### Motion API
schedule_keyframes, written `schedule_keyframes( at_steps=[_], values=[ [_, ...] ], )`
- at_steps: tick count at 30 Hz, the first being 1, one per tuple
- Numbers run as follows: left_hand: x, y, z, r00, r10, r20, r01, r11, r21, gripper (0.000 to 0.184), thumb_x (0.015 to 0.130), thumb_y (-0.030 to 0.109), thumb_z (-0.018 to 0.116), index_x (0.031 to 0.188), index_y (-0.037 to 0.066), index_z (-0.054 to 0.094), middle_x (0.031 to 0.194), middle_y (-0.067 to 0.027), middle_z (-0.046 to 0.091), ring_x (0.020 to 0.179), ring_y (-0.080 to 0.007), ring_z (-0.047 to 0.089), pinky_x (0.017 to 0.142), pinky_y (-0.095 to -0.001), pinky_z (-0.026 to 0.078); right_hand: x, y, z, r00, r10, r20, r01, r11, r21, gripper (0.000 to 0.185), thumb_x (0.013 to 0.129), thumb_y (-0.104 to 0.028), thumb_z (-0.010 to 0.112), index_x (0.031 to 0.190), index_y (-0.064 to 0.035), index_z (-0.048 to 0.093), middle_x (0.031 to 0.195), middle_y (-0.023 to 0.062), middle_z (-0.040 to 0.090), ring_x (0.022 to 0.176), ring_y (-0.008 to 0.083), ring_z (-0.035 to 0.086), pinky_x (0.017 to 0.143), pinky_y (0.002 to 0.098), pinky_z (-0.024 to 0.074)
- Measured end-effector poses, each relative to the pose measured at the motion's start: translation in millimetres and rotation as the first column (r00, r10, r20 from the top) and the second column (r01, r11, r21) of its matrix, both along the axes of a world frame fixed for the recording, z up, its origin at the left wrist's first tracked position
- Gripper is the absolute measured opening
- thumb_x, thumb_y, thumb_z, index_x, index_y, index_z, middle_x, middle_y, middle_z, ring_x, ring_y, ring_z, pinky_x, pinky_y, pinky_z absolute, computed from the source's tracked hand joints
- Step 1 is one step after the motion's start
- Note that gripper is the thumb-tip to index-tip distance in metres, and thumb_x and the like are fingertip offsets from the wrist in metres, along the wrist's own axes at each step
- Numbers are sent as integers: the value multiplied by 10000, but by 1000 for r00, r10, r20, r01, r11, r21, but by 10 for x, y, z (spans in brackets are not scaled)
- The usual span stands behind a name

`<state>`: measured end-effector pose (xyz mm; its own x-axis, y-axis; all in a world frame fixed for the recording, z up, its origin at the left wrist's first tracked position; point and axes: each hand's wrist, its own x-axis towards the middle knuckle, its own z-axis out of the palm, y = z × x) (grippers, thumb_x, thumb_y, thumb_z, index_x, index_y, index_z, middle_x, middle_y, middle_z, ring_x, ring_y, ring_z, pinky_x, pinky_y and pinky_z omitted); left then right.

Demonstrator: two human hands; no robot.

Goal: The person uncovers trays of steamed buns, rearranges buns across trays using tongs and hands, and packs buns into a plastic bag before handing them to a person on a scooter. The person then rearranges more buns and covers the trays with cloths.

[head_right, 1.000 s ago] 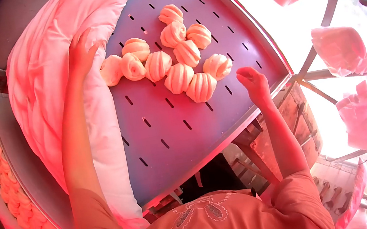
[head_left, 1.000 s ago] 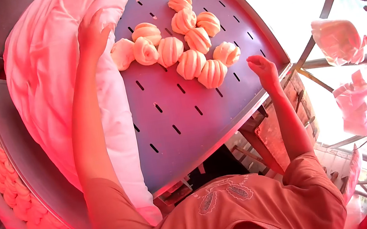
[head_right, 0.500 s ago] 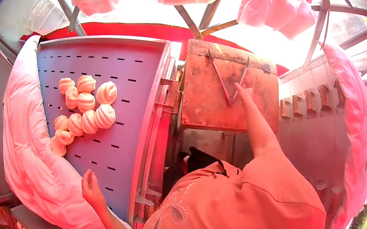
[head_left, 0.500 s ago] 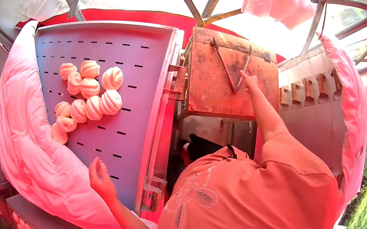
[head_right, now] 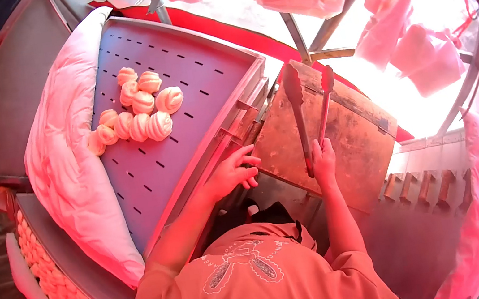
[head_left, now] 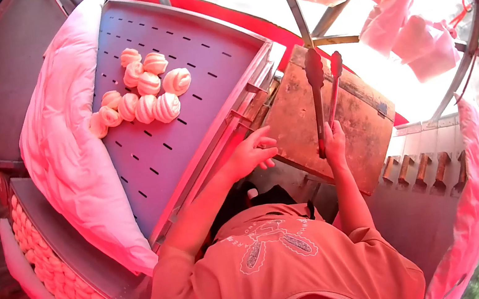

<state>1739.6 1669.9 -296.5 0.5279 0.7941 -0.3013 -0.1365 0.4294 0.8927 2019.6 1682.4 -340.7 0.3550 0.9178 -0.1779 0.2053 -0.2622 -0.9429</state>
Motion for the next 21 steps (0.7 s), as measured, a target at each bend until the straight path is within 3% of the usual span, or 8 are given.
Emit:
schedule_keyframes(
  at_steps=[5,7,8,11,15,17,20,21],
  values=[
    [-85,-41,265,835,403,374,-415,908,-52,503,945,224,605,1361,16,413,1131,-169,609,666,-150,627,565,-233,487,-774,197,164,929,326,173,-351,926,138,155,938,-181,585,945,-46,509,604,11,496,518,103,516,486,273,421],
    [-259,-65,183,785,532,316,-556,831,-17,248,966,230,573,1096,19,574,926,-136,662,598,-125,603,530,-208,459,-952,240,119,865,470,175,-498,847,185,167,930,-161,604,1020,-47,520,636,-7,501,521,73,484,488,230,400],
    [-339,-87,147,771,565,293,-597,801,26,224,970,231,566,1039,19,588,885,-126,665,587,-121,597,523,-203,453,-1079,231,394,809,586,-42,-579,808,110,406,838,-210,734,1121,-45,494,791,16,540,623,86,524,547,244,429],
    [-481,-197,117,784,592,187,-612,787,73,227,977,247,557,923,29,590,823,-100,665,562,-102,583,491,-200,437,-1334,470,577,545,836,71,-839,544,27,792,652,-260,868,1261,-16,424,973,96,573,879,199,581,792,332,482],
    [-619,-226,-60,705,675,220,-689,724,-13,213,966,257,576,927,48,577,799,-84,667,542,-84,571,475,-194,423,-1657,699,629,235,904,357,-962,268,-46,1197,527,-342,925,1450,2,246,1239,158,471,1108,252,513,928,363,452],
    [-716,-205,-75,676,707,208,-722,692,-5,202,962,252,580,936,52,571,804,-83,668,545,-81,570,473,-192,415,-1809,692,623,160,763,627,-980,199,8,1080,527,-266,902,1384,25,313,1191,221,476,1051,375,538,885,431,461],
    [-786,-69,30,717,686,120,-696,700,158,176,958,225,576,935,52,551,788,-61,658,512,-59,513,453,-197,386,-2099,716,303,220,764,607,-971,233,58,1003,586,-247,867,1391,9,327,1128,176,532,970,293,576,842,380,477],
    [-831,-12,78,732,670,121,-679,703,211,170,957,218,575,932,52,547,781,-57,655,503,-55,499,448,-199,380,-2173,735,299,194,900,391,-978,206,10,972,611,-239,848,1395,2,327,1098,153,550,946,257,579,824,355,476]
  ],
)
